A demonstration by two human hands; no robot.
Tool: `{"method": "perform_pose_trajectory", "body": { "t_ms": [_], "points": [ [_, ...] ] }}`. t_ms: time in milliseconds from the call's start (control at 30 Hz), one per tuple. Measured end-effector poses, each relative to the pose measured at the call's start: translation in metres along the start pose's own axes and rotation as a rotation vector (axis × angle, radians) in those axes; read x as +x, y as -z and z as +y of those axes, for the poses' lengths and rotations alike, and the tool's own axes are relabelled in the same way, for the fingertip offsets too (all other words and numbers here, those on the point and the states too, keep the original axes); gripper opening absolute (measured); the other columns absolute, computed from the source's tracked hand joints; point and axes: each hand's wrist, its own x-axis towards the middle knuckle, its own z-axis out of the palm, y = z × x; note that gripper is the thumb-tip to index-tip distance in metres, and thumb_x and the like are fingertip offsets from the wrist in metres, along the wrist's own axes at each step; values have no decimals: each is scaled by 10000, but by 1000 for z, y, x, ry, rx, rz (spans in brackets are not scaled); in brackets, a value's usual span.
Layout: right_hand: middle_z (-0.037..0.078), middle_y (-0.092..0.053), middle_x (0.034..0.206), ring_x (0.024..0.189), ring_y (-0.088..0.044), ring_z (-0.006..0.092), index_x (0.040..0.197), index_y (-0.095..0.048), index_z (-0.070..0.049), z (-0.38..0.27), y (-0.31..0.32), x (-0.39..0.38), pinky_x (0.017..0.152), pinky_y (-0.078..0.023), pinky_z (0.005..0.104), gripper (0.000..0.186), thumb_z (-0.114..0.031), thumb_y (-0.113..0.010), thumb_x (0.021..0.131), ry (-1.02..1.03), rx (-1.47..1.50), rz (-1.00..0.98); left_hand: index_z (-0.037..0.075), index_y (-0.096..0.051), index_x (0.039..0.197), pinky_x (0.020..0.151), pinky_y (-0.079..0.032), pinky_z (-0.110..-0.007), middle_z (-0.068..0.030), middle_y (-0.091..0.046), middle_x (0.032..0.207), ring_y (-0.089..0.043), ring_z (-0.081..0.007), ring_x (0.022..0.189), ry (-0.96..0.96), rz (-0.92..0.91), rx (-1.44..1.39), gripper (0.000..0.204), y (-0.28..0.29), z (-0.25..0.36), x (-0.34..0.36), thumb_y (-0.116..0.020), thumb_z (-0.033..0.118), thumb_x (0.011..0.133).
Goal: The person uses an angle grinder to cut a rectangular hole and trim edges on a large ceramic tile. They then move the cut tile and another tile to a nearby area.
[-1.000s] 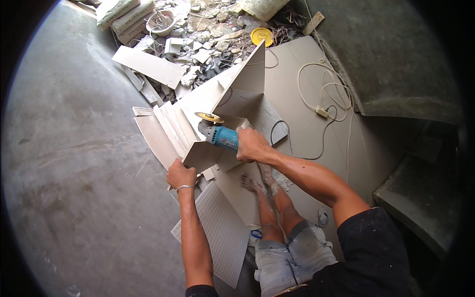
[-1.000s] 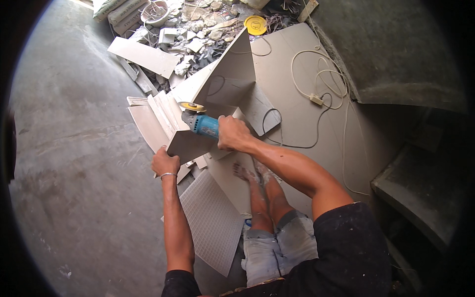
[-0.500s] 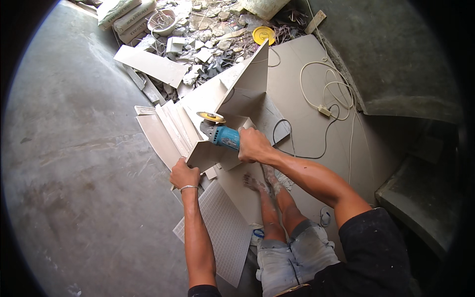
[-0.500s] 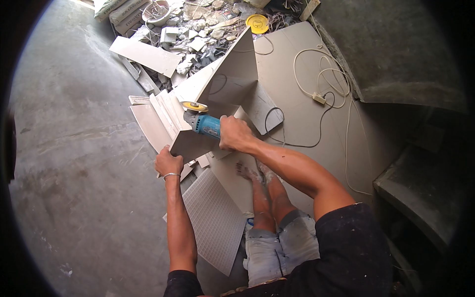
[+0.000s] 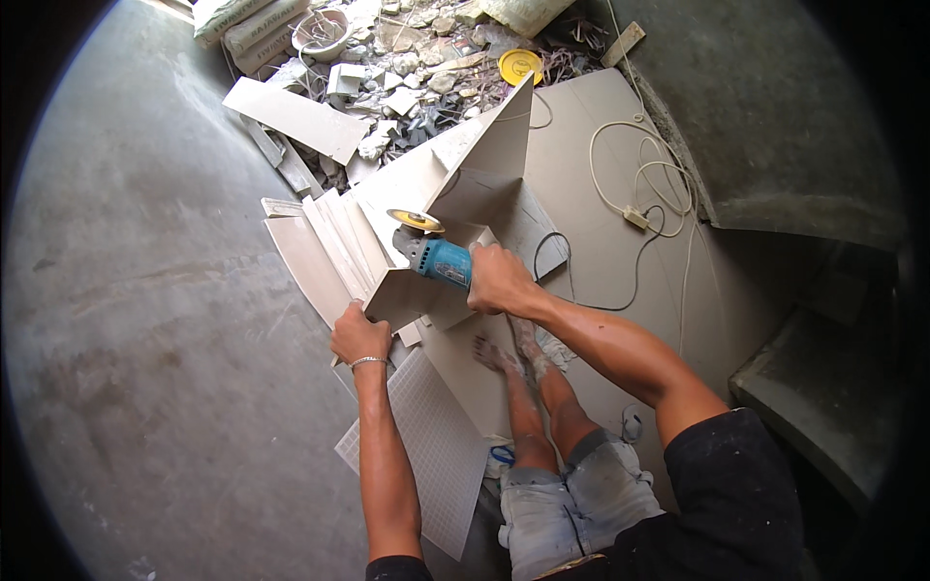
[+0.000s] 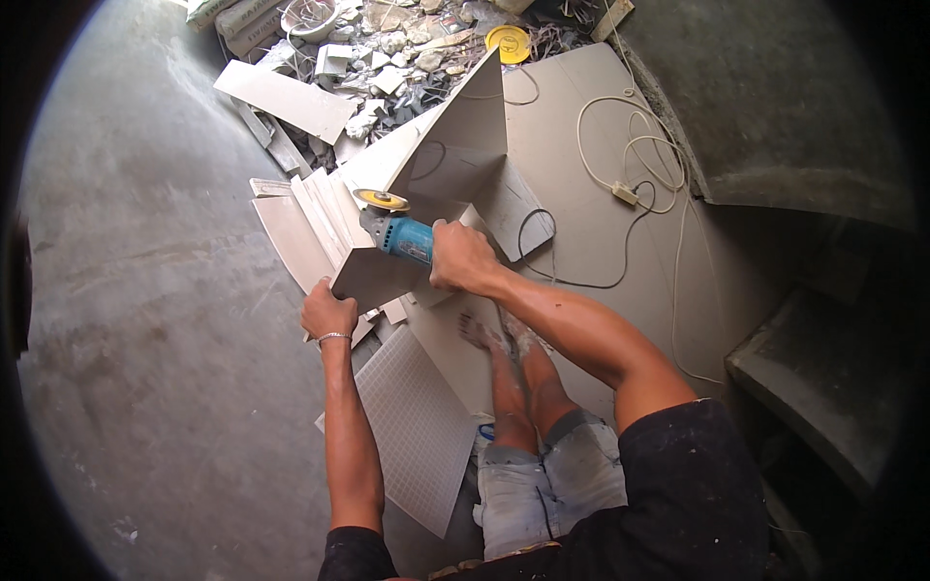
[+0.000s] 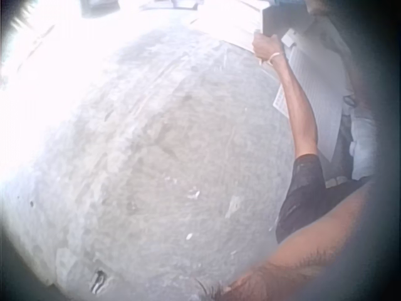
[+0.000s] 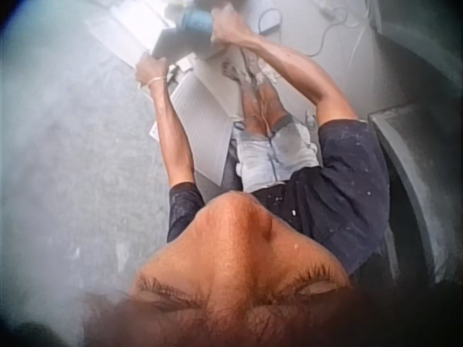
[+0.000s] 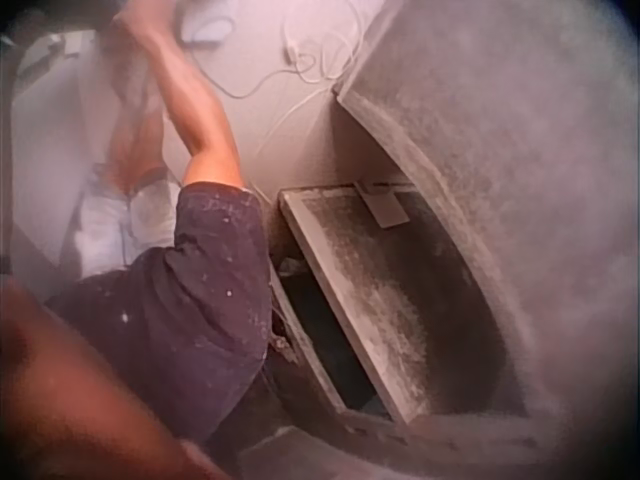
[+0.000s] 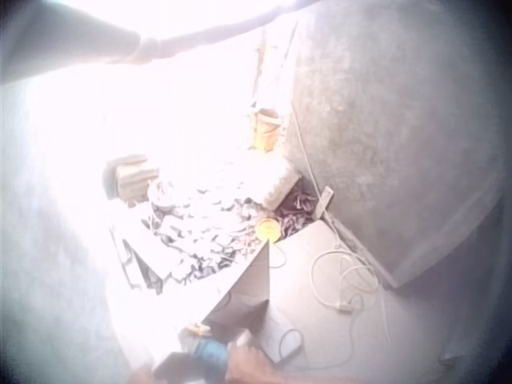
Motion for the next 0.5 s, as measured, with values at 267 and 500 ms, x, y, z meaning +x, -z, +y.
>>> {"method": "perform_pose_trajectory", "body": {
  "t_ms": [267, 500],
  "points": [
    [297, -757, 1032, 1014, -761, 463, 1105, -670, 75, 0, 1, -1, 909, -628, 503, 471, -79, -815, 685, 13, -2, -29, 135, -809, 1102, 823, -615, -533, -211, -790, 923, -772, -444, 894, -40, 63, -12, 375, 4, 3, -3, -768, 127, 729],
    [326, -751, 997, 950, -761, 484, 1057, -706, 96, -1, -1, 0, 881, -628, 506, 407, -84, -772, 699, 4, 24, 24, 150, -813, 1115, 825, -616, -533, -215, -789, 923, -773, -447, 898, -33, 55, -16, 386, 0, -2, -5, -772, 131, 732]
  ]
}}
